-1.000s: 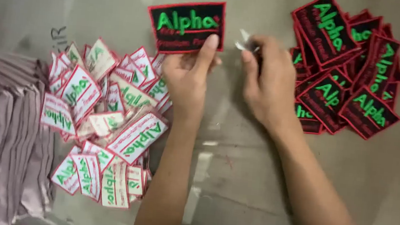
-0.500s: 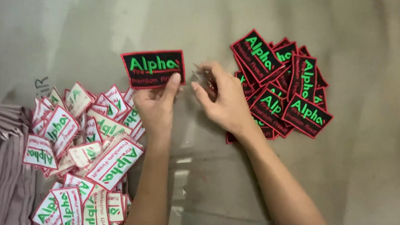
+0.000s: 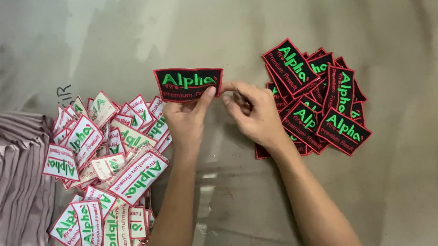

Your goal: Trimming excess threads from embroidered patches using thread snips on a work table.

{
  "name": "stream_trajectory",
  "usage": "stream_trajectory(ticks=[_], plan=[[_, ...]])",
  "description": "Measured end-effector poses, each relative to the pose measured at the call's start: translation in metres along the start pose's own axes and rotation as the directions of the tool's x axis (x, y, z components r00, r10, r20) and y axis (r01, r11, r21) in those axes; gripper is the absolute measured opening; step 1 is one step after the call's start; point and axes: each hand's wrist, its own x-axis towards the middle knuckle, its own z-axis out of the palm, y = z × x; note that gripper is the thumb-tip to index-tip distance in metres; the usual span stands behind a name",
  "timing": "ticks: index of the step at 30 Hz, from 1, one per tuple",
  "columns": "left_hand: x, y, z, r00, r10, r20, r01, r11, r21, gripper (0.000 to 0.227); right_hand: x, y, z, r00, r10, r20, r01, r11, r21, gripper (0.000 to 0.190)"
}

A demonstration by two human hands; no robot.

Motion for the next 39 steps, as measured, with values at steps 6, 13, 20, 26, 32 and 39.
stream_trajectory(ticks=[6, 13, 20, 26, 32, 39], plan=[[0.001, 0.004, -0.003, 0.999, 0.039, 0.020, -0.040, 0.999, 0.030, 0.028, 0.004, -0.014, 0.000, 0.999, -0.032, -0.026, 0.030, 0.998, -0.048, 0.039], [0.002, 0.025, -0.001, 1.000, 0.017, 0.025, -0.020, 0.992, 0.122, 0.016, 0.000, 0.007, 0.006, 0.999, -0.017, -0.051, 0.017, 1.000, -0.006, 0.008], [0.005, 0.022, -0.010, 0.998, -0.052, -0.024, 0.054, 0.992, 0.110, 0.016, 0.002, 0.003, 0.004, 0.999, 0.019, -0.036, -0.019, 1.000, -0.001, 0.008], [0.006, 0.031, -0.006, 0.996, -0.079, -0.032, 0.082, 0.991, 0.106, 0.019, 0.004, 0.007, 0.006, 0.999, 0.005, -0.036, -0.004, 1.000, 0.012, 0.010], [0.006, 0.019, -0.006, 0.997, -0.074, 0.005, 0.073, 0.992, 0.101, 0.018, 0.005, 0.002, 0.003, 0.999, -0.006, -0.042, 0.007, 1.000, 0.030, 0.014], [0.001, 0.034, 0.001, 0.992, 0.019, 0.124, -0.043, 0.980, 0.192, 0.010, 0.004, -0.001, 0.002, 0.997, -0.013, -0.077, 0.015, 1.000, 0.018, 0.009]])
